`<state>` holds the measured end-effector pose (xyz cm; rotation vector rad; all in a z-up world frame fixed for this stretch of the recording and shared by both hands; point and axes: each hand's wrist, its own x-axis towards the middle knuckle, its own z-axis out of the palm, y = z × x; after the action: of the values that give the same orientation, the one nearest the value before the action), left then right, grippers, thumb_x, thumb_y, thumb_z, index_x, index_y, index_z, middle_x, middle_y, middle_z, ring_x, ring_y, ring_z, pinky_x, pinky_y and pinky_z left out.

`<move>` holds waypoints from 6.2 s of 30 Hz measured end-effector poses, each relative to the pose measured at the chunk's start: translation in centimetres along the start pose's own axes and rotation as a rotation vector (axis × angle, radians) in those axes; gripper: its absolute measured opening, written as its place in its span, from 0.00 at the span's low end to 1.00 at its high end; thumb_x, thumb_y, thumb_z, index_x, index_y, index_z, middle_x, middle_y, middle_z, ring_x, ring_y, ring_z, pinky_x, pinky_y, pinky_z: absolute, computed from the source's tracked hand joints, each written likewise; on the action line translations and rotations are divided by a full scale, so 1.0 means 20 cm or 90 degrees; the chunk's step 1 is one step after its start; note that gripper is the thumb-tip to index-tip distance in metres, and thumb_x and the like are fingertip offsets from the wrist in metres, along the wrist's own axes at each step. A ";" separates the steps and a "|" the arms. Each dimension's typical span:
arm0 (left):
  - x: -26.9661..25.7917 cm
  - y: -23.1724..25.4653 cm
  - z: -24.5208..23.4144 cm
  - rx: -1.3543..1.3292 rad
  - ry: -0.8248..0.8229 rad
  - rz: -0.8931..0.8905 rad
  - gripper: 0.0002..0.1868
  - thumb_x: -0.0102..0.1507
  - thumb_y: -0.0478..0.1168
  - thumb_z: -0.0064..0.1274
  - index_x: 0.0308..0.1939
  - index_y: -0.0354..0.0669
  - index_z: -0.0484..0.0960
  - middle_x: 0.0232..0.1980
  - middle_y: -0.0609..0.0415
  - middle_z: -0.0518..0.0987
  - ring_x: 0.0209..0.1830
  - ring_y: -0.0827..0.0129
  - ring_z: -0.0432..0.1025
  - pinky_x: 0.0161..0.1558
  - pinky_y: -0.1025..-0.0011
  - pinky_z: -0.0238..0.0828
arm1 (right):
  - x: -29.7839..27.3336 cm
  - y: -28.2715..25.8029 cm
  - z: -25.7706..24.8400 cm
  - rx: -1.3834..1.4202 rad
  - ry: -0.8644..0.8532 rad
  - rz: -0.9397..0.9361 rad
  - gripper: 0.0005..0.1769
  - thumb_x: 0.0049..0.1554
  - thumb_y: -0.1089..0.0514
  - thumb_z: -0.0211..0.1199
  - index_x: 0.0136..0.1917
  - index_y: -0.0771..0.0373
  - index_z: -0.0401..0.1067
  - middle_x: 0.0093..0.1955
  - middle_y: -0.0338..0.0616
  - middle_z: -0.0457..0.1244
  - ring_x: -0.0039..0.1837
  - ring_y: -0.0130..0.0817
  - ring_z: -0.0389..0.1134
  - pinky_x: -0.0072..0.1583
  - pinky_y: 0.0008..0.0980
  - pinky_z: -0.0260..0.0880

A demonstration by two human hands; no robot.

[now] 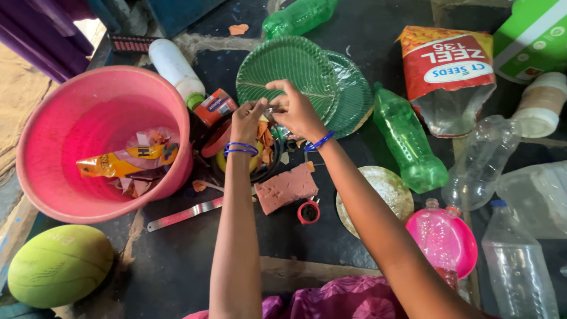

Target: The person sorts through a pile of mixed waste on the floor, picking up various items like plastic bottles, food wrappers, and debris. They place selected items into a pink plastic bucket while leaving other items on the floor.

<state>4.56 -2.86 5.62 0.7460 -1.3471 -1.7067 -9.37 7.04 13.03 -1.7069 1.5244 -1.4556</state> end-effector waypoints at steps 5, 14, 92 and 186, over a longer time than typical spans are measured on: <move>0.01 -0.23 -0.14 0.129 0.010 0.111 0.12 0.61 0.34 0.58 0.47 0.32 0.88 0.40 0.54 0.85 0.38 0.76 0.75 0.42 0.77 0.72 | -0.07 0.40 0.02 -0.223 0.099 -0.134 0.39 0.48 0.51 0.82 0.63 0.64 0.61 0.54 0.60 0.66 0.54 0.41 0.71 0.52 0.41 0.74; -0.09 -0.25 -0.24 0.201 0.216 -0.059 0.20 0.64 0.49 0.64 0.28 0.34 0.85 0.27 0.57 0.77 0.27 0.77 0.67 0.31 0.73 0.64 | -0.72 1.29 -0.06 -0.571 -0.514 0.236 0.18 0.52 0.47 0.73 0.48 0.60 0.75 0.44 0.51 0.68 0.47 0.41 0.71 0.49 0.42 0.72; -0.80 -0.49 -0.94 0.899 0.259 -0.236 0.27 0.61 0.39 0.55 0.64 0.64 0.73 0.68 0.54 0.70 0.67 0.47 0.65 0.57 0.34 0.66 | 0.36 -0.51 0.84 0.455 -0.100 0.258 0.22 0.61 0.53 0.67 0.63 0.69 0.73 0.60 0.54 0.66 0.58 0.41 0.69 0.59 0.42 0.74; 0.00 -0.02 -0.17 0.087 0.168 0.167 0.04 0.65 0.32 0.48 0.42 0.39 0.78 0.35 0.49 0.77 0.32 0.63 0.73 0.33 0.67 0.70 | -0.56 0.34 0.83 -0.355 -0.136 0.384 0.22 0.56 0.41 0.58 0.46 0.62 0.77 0.46 0.61 0.71 0.51 0.59 0.73 0.53 0.55 0.73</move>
<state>7.38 -4.55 4.38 0.8025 -1.3204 -1.2741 3.82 9.72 -3.28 -1.4022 2.1921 -0.5577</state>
